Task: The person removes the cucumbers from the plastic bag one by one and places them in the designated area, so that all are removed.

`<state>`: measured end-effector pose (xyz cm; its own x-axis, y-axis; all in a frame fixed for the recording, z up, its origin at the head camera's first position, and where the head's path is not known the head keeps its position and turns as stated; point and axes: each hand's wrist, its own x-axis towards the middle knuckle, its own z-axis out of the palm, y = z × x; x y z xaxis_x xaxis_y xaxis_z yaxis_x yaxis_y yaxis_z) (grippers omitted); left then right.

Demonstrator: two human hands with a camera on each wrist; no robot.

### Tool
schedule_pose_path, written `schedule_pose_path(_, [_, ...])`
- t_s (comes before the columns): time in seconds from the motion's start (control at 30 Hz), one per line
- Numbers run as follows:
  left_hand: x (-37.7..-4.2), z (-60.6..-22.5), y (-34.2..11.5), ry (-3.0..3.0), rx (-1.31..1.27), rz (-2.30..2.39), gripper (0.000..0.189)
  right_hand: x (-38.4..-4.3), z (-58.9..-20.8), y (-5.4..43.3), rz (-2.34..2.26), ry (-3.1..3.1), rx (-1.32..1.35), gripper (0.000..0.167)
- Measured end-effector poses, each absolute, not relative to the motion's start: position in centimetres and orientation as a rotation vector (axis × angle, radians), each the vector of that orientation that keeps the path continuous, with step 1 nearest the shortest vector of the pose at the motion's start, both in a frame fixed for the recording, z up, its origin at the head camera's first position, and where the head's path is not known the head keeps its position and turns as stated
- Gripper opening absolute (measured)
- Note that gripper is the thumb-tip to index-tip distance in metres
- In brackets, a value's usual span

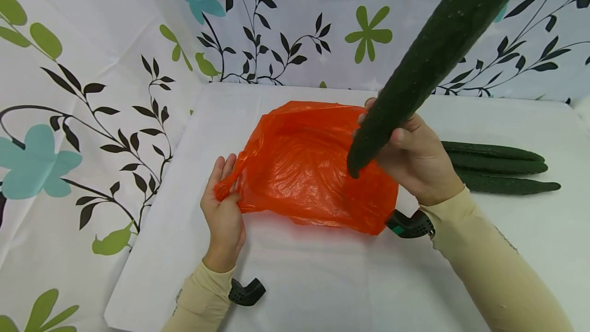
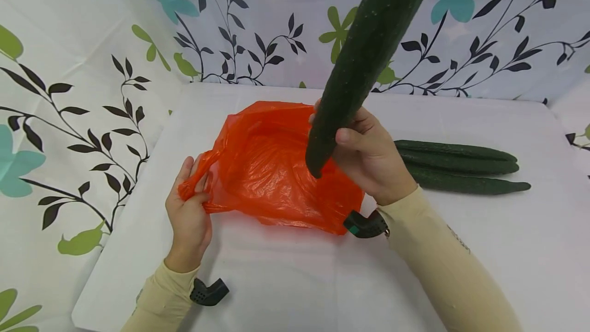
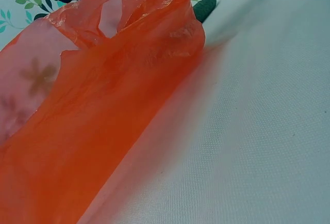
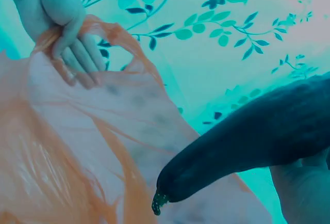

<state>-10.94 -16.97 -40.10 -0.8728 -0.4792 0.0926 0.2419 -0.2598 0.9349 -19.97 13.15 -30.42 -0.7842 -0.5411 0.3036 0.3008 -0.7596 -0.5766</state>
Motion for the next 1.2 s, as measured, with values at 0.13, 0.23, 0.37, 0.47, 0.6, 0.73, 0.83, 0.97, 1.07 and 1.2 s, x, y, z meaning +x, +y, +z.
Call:
schedule_pose_path(0.13, [-11.0, -40.2, -17.0, -1.553, 0.284, -2.161, 0.077, -19.8, -30.0, 14.7, -2.548, 0.706, -0.657, 0.03])
schedule_pose_path(0.23, [-11.0, -40.2, -17.0, -1.555, 0.284, -2.159, 0.077, -19.5, -29.8, 16.2, -2.579, 0.699, -0.641, 0.033])
schedule_pose_path(0.37, [-11.0, -40.2, -17.1, -1.569, 0.293, -2.157, 0.076, -19.2, -29.7, 18.5, -2.602, 0.733, -0.605, 0.035])
schedule_pose_path(0.47, [-11.0, -40.3, -17.1, -1.585, 0.303, -2.156, 0.076, -19.0, -29.9, 20.5, -2.617, 0.873, -0.587, 0.034])
schedule_pose_path(0.6, [-11.1, -40.4, -17.1, -1.598, 0.31, -2.151, 0.076, -18.7, -30.6, 23.2, -2.607, 1.119, -0.552, 0.033])
schedule_pose_path(0.73, [-11.1, -40.4, -17.0, -1.618, 0.293, -2.136, 0.075, -18.5, -31.9, 25.9, -2.524, 1.345, -0.557, 0.036])
schedule_pose_path(0.83, [-11.1, -40.4, -16.9, -1.632, 0.277, -2.13, 0.074, -18.4, -33.0, 27.9, -2.435, 1.542, -0.584, 0.043])
schedule_pose_path(0.97, [-11.0, -40.4, -16.9, -1.633, 0.278, -2.134, 0.073, -18.3, -34.1, 30.3, -2.301, 1.824, -0.603, 0.056])
schedule_pose_path(1.07, [-11.0, -40.5, -17.0, -1.632, 0.282, -2.144, 0.071, -18.3, -34.9, 31.8, -2.146, 2.077, -0.574, 0.062])
schedule_pose_path(1.2, [-11.0, -40.5, -17.1, -1.633, 0.281, -2.159, 0.069, -18.3, -35.9, 33.4, -1.738, 2.526, -0.456, 0.063])
